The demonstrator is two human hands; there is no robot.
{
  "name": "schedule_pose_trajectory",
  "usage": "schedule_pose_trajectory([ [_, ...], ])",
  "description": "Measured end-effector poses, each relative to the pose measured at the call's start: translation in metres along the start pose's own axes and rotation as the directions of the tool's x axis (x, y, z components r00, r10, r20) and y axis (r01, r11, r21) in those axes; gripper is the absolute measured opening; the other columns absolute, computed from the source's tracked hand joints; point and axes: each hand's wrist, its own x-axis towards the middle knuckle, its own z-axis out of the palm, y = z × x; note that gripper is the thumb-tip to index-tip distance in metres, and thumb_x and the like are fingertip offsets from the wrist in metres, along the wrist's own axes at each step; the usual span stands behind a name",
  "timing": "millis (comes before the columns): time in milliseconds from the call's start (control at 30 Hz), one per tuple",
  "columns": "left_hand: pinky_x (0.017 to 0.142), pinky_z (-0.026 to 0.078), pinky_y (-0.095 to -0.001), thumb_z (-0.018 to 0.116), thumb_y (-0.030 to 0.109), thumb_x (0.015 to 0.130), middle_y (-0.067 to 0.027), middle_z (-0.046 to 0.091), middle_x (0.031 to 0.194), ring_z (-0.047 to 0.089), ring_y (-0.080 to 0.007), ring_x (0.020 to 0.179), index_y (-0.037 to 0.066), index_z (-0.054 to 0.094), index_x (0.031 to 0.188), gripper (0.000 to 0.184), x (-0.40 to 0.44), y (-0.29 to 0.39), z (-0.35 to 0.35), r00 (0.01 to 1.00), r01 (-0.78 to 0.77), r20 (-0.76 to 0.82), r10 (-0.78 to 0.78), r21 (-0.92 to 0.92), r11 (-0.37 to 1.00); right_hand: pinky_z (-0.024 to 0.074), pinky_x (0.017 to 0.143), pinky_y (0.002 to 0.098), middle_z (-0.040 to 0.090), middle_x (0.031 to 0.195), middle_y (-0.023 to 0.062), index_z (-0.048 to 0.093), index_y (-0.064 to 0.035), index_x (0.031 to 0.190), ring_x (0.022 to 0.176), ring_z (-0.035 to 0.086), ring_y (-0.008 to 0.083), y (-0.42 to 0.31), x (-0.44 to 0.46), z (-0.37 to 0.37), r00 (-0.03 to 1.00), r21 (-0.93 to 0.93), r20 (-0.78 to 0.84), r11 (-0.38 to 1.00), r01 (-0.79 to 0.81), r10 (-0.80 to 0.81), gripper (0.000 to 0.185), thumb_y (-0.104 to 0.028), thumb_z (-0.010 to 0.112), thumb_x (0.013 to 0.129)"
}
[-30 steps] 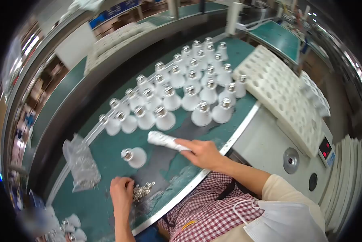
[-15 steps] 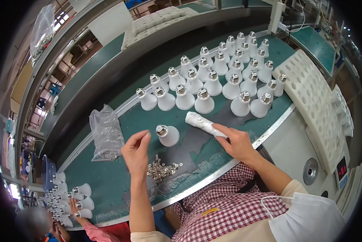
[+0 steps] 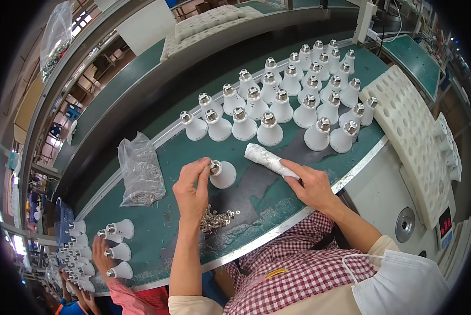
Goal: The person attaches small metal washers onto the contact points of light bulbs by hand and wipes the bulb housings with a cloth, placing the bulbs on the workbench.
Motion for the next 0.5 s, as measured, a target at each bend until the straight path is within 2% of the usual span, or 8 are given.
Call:
schedule_pose_trajectory([
  [33, 0.074, 0.049, -0.0281, 0.063, 0.005, 0.082, -0.0094, 0.067, 0.089, 0.062, -0.0181, 0.082, 0.001, 0.066, 0.093, 0.012, 0.000, -0.001, -0.001, 1.000, 0.001, 0.000, -0.001, 0.003, 1.000, 0.0474, 0.052, 0.0403, 0.059, 0.067, 0.0135, 0.055, -0.0153, 0.120, 0.057, 0.059, 0.0317, 0.000, 0.000, 0.000, 1.000, -0.009, 0.001, 1.000, 0.000, 0.000, 0.041, -0.015, 0.063, 0.080],
  [100, 0.074, 0.048, -0.0259, 0.063, 0.006, 0.083, -0.0077, 0.066, 0.086, 0.061, -0.0147, 0.080, -0.001, 0.066, 0.091, 0.011, 0.004, -0.003, -0.001, 0.940, 0.341, 0.086, -0.331, -0.311, 0.887, 0.0475, 0.052, 0.0404, 0.059, 0.068, 0.0135, 0.055, -0.0152, 0.120, 0.058, 0.059, 0.0317, 0.000, 0.000, 0.001, 1.000, -0.011, 0.000, 1.000, 0.003, -0.003, 0.040, -0.015, 0.063, 0.080],
  [133, 0.074, 0.048, -0.0259, 0.063, 0.006, 0.083, -0.0077, 0.066, 0.086, 0.061, -0.0147, 0.080, -0.001, 0.066, 0.091, 0.011, 0.006, -0.003, -0.001, 0.940, 0.341, 0.085, -0.332, -0.312, 0.887, 0.0476, 0.053, 0.0405, 0.059, 0.068, 0.0135, 0.055, -0.0151, 0.120, 0.058, 0.059, 0.0316, 0.001, 0.000, 0.001, 1.000, -0.015, -0.001, 1.000, 0.007, -0.007, 0.040, -0.015, 0.063, 0.080],
  [200, 0.066, 0.045, -0.0219, 0.065, 0.006, 0.082, -0.0048, 0.065, 0.081, 0.057, -0.0091, 0.073, 0.000, 0.066, 0.091, 0.011, 0.015, -0.005, -0.004, 0.830, 0.558, 0.272, -0.488, -0.447, 0.699, 0.0478, 0.054, 0.0404, 0.060, 0.068, 0.0136, 0.055, -0.0152, 0.120, 0.058, 0.059, 0.0316, 0.000, -0.001, 0.000, 1.000, -0.008, 0.006, 1.000, 0.003, -0.002, 0.040, -0.015, 0.063, 0.080],
  [233, 0.066, 0.045, -0.0219, 0.065, 0.006, 0.082, -0.0048, 0.065, 0.081, 0.057, -0.0091, 0.073, 0.000, 0.066, 0.091, 0.011, 0.019, -0.005, -0.005, 0.830, 0.557, 0.271, -0.487, -0.449, 0.699, 0.0480, 0.054, 0.0403, 0.060, 0.069, 0.0137, 0.055, -0.0152, 0.120, 0.059, 0.060, 0.0316, 0.000, 0.000, -0.001, 1.000, 0.000, 0.013, 1.000, -0.003, 0.003, 0.040, -0.016, 0.063, 0.080],
  [333, 0.058, 0.041, -0.0192, 0.064, 0.009, 0.082, -0.0015, 0.061, 0.072, 0.052, -0.0054, 0.062, 0.002, 0.066, 0.092, 0.012, 0.031, -0.001, -0.012, 0.705, 0.709, 0.388, -0.594, -0.372, 0.599, 0.0484, 0.056, 0.0389, 0.062, 0.074, 0.0157, 0.056, -0.0135, 0.119, 0.061, 0.061, 0.0317, -0.002, 0.001, -0.004, 0.999, 0.044, 0.041, 0.999, -0.023, 0.021, 0.039, -0.015, 0.063, 0.080],
  [400, 0.054, 0.041, -0.0207, 0.061, 0.014, 0.085, 0.0013, 0.056, 0.066, 0.048, -0.0054, 0.057, 0.003, 0.064, 0.096, 0.016, 0.041, 0.005, -0.019, 0.519, 0.848, 0.578, -0.629, -0.258, 0.462, 0.0487, 0.057, 0.0378, 0.063, 0.077, 0.0169, 0.057, -0.0123, 0.118, 0.062, 0.061, 0.0314, -0.003, 0.005, -0.007, 0.997, 0.107, 0.063, 0.993, -0.047, 0.040, 0.039, -0.015, 0.063, 0.080],
  [500, 0.051, 0.041, -0.0204, 0.059, 0.015, 0.086, 0.0022, 0.053, 0.062, 0.047, -0.0057, 0.054, 0.003, 0.064, 0.096, 0.016, 0.044, 0.007, -0.018, 0.486, 0.863, 0.595, -0.640, -0.211, 0.459, 0.0492, 0.059, 0.0357, 0.064, 0.081, 0.0189, 0.057, -0.0099, 0.117, 0.065, 0.063, 0.0302, -0.011, 0.012, -0.015, 0.991, 0.219, 0.107, 0.970, -0.104, 0.082, 0.037, -0.014, 0.063, 0.081],
])
